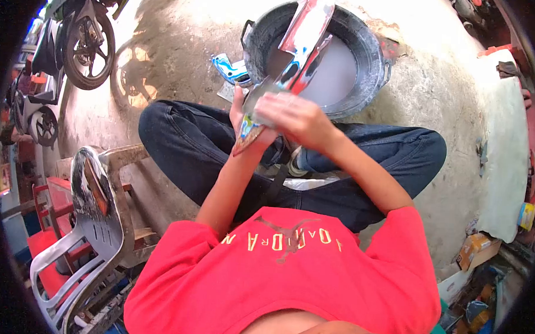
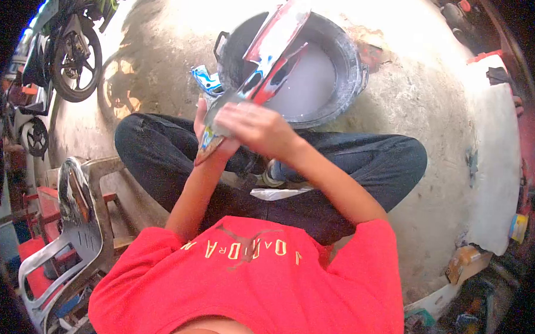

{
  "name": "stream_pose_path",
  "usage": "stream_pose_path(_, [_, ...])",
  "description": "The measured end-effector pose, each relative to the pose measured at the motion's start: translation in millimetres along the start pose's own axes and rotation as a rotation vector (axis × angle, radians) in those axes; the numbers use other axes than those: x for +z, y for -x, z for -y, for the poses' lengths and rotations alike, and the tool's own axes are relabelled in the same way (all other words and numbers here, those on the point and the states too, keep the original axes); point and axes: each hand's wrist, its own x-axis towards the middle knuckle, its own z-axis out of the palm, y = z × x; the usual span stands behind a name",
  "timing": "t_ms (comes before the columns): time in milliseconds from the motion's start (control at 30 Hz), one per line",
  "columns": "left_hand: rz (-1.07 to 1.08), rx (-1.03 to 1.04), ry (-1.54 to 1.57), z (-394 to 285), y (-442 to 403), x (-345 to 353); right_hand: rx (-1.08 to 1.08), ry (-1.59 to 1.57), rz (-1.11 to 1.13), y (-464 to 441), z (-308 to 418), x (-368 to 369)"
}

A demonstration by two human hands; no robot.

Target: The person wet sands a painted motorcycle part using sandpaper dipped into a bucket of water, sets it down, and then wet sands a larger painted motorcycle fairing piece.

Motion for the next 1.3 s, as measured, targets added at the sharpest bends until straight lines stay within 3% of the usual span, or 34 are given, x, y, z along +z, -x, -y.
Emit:
stream_pose_path(33, [-0.252,0.056,-0.108,13,5,28,0.036,0.03,-0.042,1,-19,0])
stream_pose_path(100, [-0.013,-0.044,-0.022,6,8,7,0.297,0.058,-0.11,1,-57,-9])
stream_pose_path(167, [-0.057,-0.021,-0.015,8,6,12,0.41,0.053,-0.14,10,-79,-10])
stream_pose_path(200, [-0.009,-0.017,-0.01,7,6,10,0.316,0.044,-0.116,9,-72,-12])
stream_pose_path(300, [-0.255,0.129,-0.013,10,6,26,0.052,-0.004,-0.003,2,-14,-5])
stream_pose_path(367, [-0.164,0.121,0.001,2,9,20,0.03,-0.037,-0.003,1,-23,-2])
stream_pose_path(433, [0.016,0.001,0.012,-5,11,7,0.185,0.023,-0.071,-1,-68,-1])
stream_pose_path(500, [-0.031,0.004,-0.011,1,13,19,0.367,0.101,-0.143,-5,-95,-2])
stream_pose_path(600, [0.069,-0.038,0.011,-9,10,8,0.183,0.051,-0.052,2,-66,5])
stream_pose_path(700, [-0.096,0.081,-0.047,-17,9,-13,-0.03,-0.066,0.074,0,0,8])
stream_pose_path(733, [-0.037,0.014,0.02,-16,9,1,-0.043,-0.045,0.05,-1,-9,9])
stream_pose_path(767, [-0.201,0.048,-0.037,-7,12,13,-0.049,-0.027,0.024,-2,-23,9])
stream_pose_path(833, [0.0,-0.037,-0.052,-12,13,3,0.15,0.054,-0.102,-4,-63,4])
stream_pose_path(900, [-0.04,-0.016,-0.021,-9,15,3,0.342,0.039,-0.149,1,-80,3])
stream_pose_path(1067, [-0.019,-0.016,-0.073,-22,10,-11,-0.067,-0.059,0.054,-5,27,7])
stream_pose_path(1100, [-0.086,-0.01,-0.235,-19,12,-3,-0.126,-0.065,0.103,-7,37,5])
stream_pose_path(1167, [0.021,0.008,-0.118,-20,6,-24,-0.006,-0.088,0.041,-4,9,11])
stream_pose_path(1200, [-0.221,0.076,-0.075,-5,4,8,0.08,-0.015,0.009,-6,-7,7])
stream_pose_path(1267, [-0.135,-0.003,-0.074,-5,10,10,0.263,0.046,-0.048,-3,-23,9])
stream_pose_path(1300, [-0.129,-0.001,-0.068,-2,11,21,0.187,0.034,-0.037,-3,-12,10])
